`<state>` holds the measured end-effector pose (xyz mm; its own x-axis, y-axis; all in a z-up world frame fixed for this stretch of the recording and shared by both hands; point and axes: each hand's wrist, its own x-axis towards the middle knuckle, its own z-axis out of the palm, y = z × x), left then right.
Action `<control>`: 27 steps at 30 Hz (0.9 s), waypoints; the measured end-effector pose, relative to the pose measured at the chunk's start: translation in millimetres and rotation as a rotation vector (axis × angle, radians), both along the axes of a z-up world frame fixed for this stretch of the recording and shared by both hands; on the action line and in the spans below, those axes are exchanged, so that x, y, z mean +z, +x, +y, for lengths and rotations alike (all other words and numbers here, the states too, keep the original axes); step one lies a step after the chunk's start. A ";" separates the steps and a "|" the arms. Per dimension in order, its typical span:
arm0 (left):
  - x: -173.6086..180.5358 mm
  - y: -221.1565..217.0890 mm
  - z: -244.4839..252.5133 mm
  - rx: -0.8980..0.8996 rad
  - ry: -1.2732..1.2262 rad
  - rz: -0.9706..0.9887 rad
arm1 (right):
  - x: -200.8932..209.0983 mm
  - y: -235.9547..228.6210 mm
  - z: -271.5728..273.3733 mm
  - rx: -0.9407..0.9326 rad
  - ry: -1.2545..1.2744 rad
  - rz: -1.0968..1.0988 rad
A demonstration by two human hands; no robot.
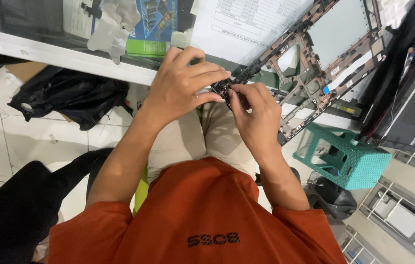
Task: The person works on a disassembled electronic device frame, likely a laptop chassis, on a glass table. They handle small components and wires, connecting a ribbon cable to the frame and adjusting internal parts by hand.
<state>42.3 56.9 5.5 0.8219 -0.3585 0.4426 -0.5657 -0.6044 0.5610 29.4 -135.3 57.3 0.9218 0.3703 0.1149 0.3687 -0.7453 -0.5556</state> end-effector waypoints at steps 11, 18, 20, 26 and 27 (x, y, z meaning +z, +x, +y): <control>-4.9 -1.0 -1.5 0.007 -0.050 0.020 | 8.5 5.1 -19.0 -0.399 0.688 0.467; -9.4 -1.9 -6.1 0.020 -0.083 0.031 | 5.4 13.8 -23.9 -0.564 1.575 1.099; -8.8 -1.7 -6.6 0.016 -0.077 0.031 | 2.5 13.9 -24.7 -0.560 1.592 1.121; -5.2 -0.9 -6.5 0.016 -0.065 0.045 | -4.7 14.9 -25.4 -0.563 1.649 1.178; -4.4 -0.9 -6.8 0.018 -0.063 0.048 | -5.5 14.8 -25.6 -0.564 1.659 1.183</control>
